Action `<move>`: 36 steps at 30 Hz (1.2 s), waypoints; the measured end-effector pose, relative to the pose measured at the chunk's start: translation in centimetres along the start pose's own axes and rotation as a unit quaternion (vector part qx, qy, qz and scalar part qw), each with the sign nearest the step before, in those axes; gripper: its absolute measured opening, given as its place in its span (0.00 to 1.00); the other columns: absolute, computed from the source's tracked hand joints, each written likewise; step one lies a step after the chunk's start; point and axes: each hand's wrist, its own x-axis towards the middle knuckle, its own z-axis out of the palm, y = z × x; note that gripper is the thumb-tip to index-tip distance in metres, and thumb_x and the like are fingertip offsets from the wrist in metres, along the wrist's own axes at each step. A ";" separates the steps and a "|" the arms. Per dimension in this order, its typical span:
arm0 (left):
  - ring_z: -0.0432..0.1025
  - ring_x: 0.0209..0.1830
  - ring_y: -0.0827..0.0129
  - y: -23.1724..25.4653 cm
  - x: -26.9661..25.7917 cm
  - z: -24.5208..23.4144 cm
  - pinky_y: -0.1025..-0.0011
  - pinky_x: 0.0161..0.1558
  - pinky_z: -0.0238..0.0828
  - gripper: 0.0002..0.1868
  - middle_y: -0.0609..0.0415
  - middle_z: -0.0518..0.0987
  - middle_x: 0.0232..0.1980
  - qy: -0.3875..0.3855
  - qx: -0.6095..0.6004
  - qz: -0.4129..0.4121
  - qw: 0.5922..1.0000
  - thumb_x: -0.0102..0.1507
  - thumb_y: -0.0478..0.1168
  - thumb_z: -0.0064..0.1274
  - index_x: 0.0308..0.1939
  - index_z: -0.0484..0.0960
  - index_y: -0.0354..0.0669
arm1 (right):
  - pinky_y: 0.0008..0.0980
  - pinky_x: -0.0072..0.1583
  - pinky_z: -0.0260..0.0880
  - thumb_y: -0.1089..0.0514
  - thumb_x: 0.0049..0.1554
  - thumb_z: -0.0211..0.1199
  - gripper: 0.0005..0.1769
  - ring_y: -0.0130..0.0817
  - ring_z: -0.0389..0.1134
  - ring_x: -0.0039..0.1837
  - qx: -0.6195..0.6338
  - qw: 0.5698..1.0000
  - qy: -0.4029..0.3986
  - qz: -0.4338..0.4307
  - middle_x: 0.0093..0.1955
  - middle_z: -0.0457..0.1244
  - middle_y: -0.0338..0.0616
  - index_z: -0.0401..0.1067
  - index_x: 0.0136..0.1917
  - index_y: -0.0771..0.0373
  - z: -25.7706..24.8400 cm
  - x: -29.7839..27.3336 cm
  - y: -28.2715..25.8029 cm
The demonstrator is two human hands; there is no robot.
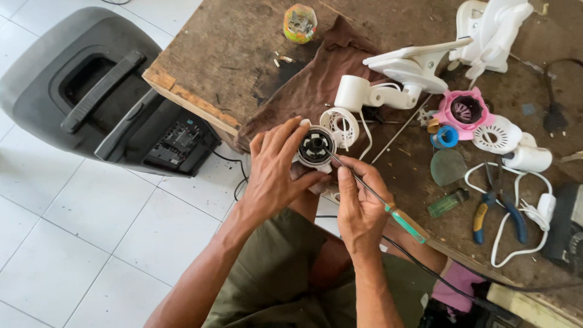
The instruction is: The person repairs a small white fan motor by soldering wires to its terminals and then using a screwdriver to adjust the internal components. They handle the fan motor, wires, and tools on a cluttered workbench.
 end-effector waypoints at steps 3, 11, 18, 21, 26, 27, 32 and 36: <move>0.69 0.78 0.47 -1.2 0.2 0.7 0.47 0.75 0.51 0.51 0.43 0.76 0.77 0.014 0.020 0.009 1.000 0.58 0.69 0.73 0.76 0.77 0.44 | 0.48 0.68 0.78 0.63 0.72 0.62 0.11 0.42 0.75 0.68 -0.013 1.000 0.004 -0.006 0.59 0.75 0.60 0.78 0.63 0.72 -0.1 0.0 -0.3; 0.72 0.70 0.54 -2.2 1.7 0.2 0.54 0.71 0.52 0.38 0.52 0.79 0.65 0.013 -0.030 0.020 0.999 0.66 0.68 0.65 0.73 0.81 0.53 | 0.50 0.67 0.78 0.62 0.72 0.61 0.10 0.44 0.76 0.68 -0.032 0.999 0.017 -0.021 0.57 0.76 0.60 0.78 0.61 0.71 0.8 0.6 -1.1; 0.71 0.70 0.54 -2.7 1.6 0.9 0.53 0.72 0.52 0.38 0.52 0.79 0.65 0.023 -0.043 0.019 0.999 0.65 0.69 0.66 0.72 0.81 0.53 | 0.52 0.66 0.77 0.63 0.73 0.62 0.09 0.49 0.77 0.67 -0.085 0.995 0.014 -0.051 0.57 0.75 0.61 0.78 0.61 0.71 0.3 1.2 -1.6; 0.71 0.70 0.51 -2.7 1.5 1.2 0.50 0.71 0.52 0.39 0.50 0.79 0.65 0.026 -0.042 0.025 0.998 0.64 0.68 0.68 0.72 0.81 0.52 | 0.51 0.67 0.77 0.63 0.73 0.62 0.09 0.48 0.76 0.67 -0.092 0.994 0.014 -0.057 0.56 0.75 0.60 0.79 0.61 0.70 0.3 1.3 -1.3; 0.71 0.71 0.52 -3.0 1.2 1.8 0.51 0.73 0.51 0.39 0.50 0.79 0.66 0.038 -0.049 0.018 0.998 0.65 0.68 0.67 0.72 0.81 0.51 | 0.49 0.64 0.78 0.64 0.73 0.62 0.08 0.52 0.79 0.65 -0.137 0.985 0.006 -0.102 0.57 0.76 0.57 0.80 0.60 0.68 0.6 1.5 -1.5; 0.71 0.71 0.52 -3.1 1.2 1.8 0.51 0.73 0.51 0.39 0.50 0.79 0.66 0.038 -0.049 0.015 0.998 0.65 0.68 0.67 0.72 0.81 0.51 | 0.49 0.64 0.78 0.64 0.73 0.62 0.08 0.52 0.79 0.65 -0.138 0.985 0.003 -0.100 0.57 0.76 0.57 0.80 0.60 0.68 0.8 1.4 -1.6; 0.70 0.71 0.51 -2.9 1.1 1.8 0.50 0.73 0.52 0.39 0.50 0.78 0.66 0.041 -0.056 0.008 0.998 0.64 0.68 0.69 0.71 0.81 0.51 | 0.52 0.62 0.79 0.65 0.72 0.63 0.07 0.56 0.79 0.62 -0.187 0.971 0.004 -0.146 0.56 0.75 0.57 0.81 0.59 0.68 1.4 1.3 -1.9; 0.70 0.72 0.51 -3.0 0.8 1.8 0.49 0.74 0.51 0.39 0.50 0.78 0.69 0.033 -0.038 0.005 0.999 0.64 0.69 0.68 0.72 0.80 0.53 | 0.51 0.61 0.80 0.64 0.71 0.65 0.07 0.54 0.79 0.61 -0.211 0.961 0.010 -0.177 0.56 0.75 0.56 0.82 0.58 0.68 2.2 1.0 -2.1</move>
